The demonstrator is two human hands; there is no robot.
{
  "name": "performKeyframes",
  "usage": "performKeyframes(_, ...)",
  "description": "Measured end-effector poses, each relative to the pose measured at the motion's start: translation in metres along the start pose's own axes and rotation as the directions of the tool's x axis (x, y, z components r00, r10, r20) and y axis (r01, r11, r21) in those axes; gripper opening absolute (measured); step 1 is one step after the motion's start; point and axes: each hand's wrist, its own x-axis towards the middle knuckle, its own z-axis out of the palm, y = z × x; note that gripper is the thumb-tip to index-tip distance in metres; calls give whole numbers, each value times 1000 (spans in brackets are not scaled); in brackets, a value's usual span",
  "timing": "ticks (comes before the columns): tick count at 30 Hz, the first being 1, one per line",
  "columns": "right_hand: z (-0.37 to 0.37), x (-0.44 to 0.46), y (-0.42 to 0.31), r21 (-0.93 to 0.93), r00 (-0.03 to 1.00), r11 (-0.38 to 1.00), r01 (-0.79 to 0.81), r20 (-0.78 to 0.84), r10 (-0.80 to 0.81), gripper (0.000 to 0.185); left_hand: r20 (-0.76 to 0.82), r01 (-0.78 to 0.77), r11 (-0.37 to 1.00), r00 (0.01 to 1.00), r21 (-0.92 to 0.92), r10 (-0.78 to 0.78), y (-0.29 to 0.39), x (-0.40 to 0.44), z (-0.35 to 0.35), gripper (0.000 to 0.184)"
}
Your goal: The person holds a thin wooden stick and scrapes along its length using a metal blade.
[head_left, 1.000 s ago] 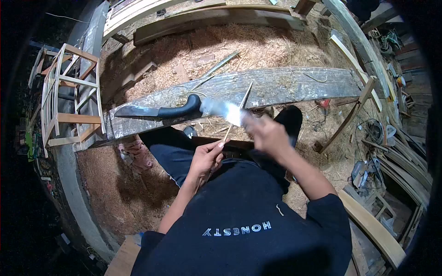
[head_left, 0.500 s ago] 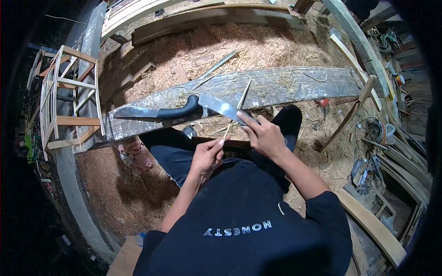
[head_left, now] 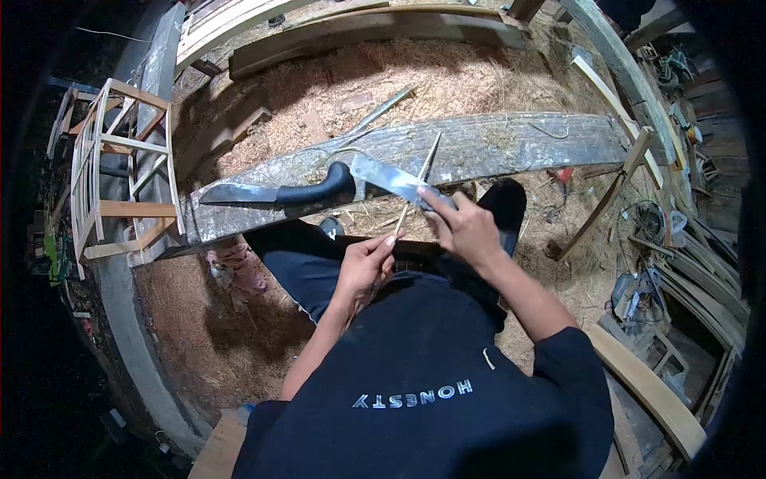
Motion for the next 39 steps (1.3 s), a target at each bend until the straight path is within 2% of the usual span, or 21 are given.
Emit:
performKeyframes(3,-3,-14,-7,37,991,993,110,75,-112,50,-17,32,997,999,75,-31,-10,-4,-8,33)
performKeyframes(5,-6,-4,12,-13,997,999,-41,65,42,46,10,29,998,999,56,-30,-14,-3,-13,32)
performKeyframes(7,-7,5,13,-72,997,995,-74,-11,73,46,29,25,1000,999,18,-25,-6,-5,-5,31)
performKeyframes(9,-4,-6,4,-27,997,999,34,70,-32,46,45,16,1000,999,-1,-16,-9,-6,-5,31)
performKeyframes(11,-3,-7,2,40,994,993,112,-8,-112,41,20,20,1000,1000,13,-20,-17,-6,-10,31)
performKeyframes(13,-9,2,20,-98,982,978,-182,37,186,43,20,17,1000,1000,10,-18,-20,-5,-11,32)
performKeyframes(15,-13,10,39,-97,974,970,-222,-70,216,40,51,28,999,998,29,-30,-10,-13,-8,32)
performKeyframes(17,-5,-10,29,-48,996,998,-30,84,34,38,18,38,998,999,45,-39,-12,-11,-9,32)
performKeyframes(19,-14,-6,16,-24,998,998,62,32,-61,39,17,53,997,998,51,-54,-17,-7,-12,34)
performKeyframes(21,-23,12,38,-115,920,918,-379,64,388,43,35,38,999,999,34,-39,-21,-6,-12,32)
performKeyframes(22,-30,15,46,-108,914,909,-403,11,406,43,62,54,998,996,43,-57,-19,-7,-13,32)
performKeyframes(23,-30,16,54,-107,914,909,-403,9,406,43,88,68,996,993,57,-73,-16,-8,-14,31)
performKeyframes(26,-13,17,67,235,949,957,-171,-222,225,38,90,72,990,993,117,-82,-11,-7,-10,31)
performKeyframes(27,-12,18,70,232,950,958,-170,-221,222,38,92,71,991,992,114,-81,-10,-4,-9,31)
performKeyframes(29,-10,18,73,495,828,706,-506,51,558,41,127,34,991,991,128,-51,-10,-1,-9,32)
performKeyframes(30,-9,18,72,620,787,568,-542,137,601,43,133,36,990,990,136,-54,-10,1,-8,32)
performKeyframes(31,-10,17,71,618,788,569,-543,140,600,43,131,38,991,990,132,-55,-10,2,-9,32)
performKeyframes(33,-16,10,65,746,766,359,-560,301,568,44,132,42,984,989,174,-66,-10,4,-10,32)
performKeyframes(35,-15,4,55,795,784,289,-533,336,522,42,159,16,980,986,197,-48,-11,8,-14,32)
performKeyframes(37,-11,0,44,767,761,155,-623,547,349,38,190,-9,975,981,223,-34,-14,13,-18,32)
performKeyframes(39,-6,0,32,696,712,177,-696,636,296,39,171,-33,951,985,307,-21,-16,17,-19,32)
